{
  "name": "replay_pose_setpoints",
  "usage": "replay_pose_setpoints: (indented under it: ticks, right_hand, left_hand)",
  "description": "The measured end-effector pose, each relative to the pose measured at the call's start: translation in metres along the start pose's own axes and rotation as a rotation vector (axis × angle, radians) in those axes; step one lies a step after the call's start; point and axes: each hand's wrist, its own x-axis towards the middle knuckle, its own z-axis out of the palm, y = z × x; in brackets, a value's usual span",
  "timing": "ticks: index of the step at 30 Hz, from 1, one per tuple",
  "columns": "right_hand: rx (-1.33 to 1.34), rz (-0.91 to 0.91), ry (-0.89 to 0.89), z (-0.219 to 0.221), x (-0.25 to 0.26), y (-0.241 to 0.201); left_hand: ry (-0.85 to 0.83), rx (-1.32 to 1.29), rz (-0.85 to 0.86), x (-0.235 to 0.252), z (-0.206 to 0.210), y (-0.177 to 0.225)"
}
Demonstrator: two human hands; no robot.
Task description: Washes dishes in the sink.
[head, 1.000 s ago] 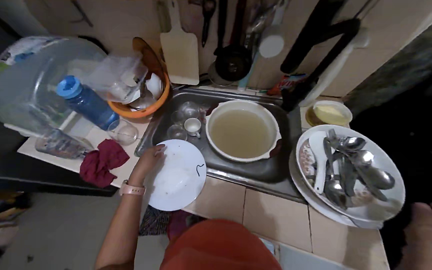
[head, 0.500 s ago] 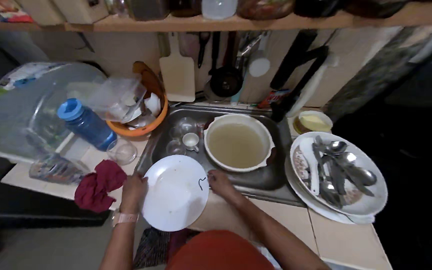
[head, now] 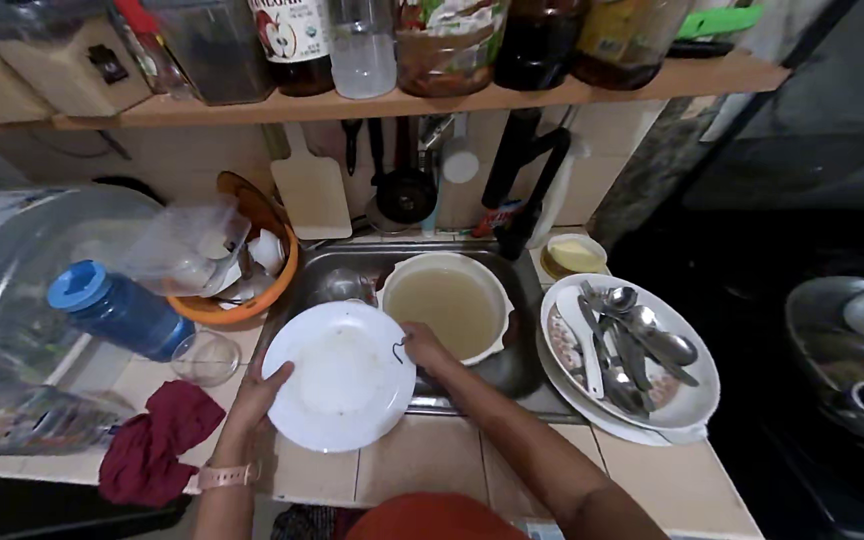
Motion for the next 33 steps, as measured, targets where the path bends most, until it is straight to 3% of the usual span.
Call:
replay_pose_setpoints:
  ticks: [2, 5, 10, 13, 17, 19, 21, 23, 25, 29, 33]
  right_hand:
    - [0.021, -0.013, 0.045, -0.020, 0.015, -0.002]
    - [0.137, 0.010, 0.126, -0.043, 0.046, 0.012]
    - [0.507, 0.288, 0.308, -0.064, 0.091, 0.065]
    - [0.727, 0.388, 0.520, -0.067, 0.092, 0.086]
    - [1.023, 0.434, 0.738, -0.064, 0.078, 0.081]
    - [1.234, 0.313, 0.710, -0.064, 0.076, 0.071]
    - [1.535, 0.157, 0.526, -0.061, 0.087, 0.060]
    - [1.659, 0.008, 0.318, -0.056, 0.092, 0.036]
    - [1.553, -0.118, 0.201, -0.047, 0.084, 0.001]
    - [1.099, -0.379, 0.148, -0.022, 0.053, -0.045]
    - [0.523, -0.532, 0.046, 0.007, 0.040, -0.023]
  left_hand:
    - [-0.015, -0.160, -0.028, 0.007, 0.022, 0.018]
    - [0.027, -0.158, 0.033, 0.022, 0.056, 0.043]
    - [0.026, -0.054, 0.145, 0.041, 0.109, 0.079]
    - [0.026, 0.004, 0.207, 0.050, 0.130, 0.091]
    - [0.026, 0.147, 0.283, 0.063, 0.153, 0.097]
    - [0.022, 0.181, 0.296, 0.065, 0.163, 0.099]
    - [0.018, 0.188, 0.304, 0.066, 0.172, 0.101]
    - [0.001, 0.178, 0.311, 0.068, 0.181, 0.102]
    - [-0.019, 0.170, 0.299, 0.070, 0.188, 0.103]
    - [-0.014, 0.174, 0.280, 0.074, 0.196, 0.110]
    - [0.025, 0.145, 0.244, 0.076, 0.186, 0.124]
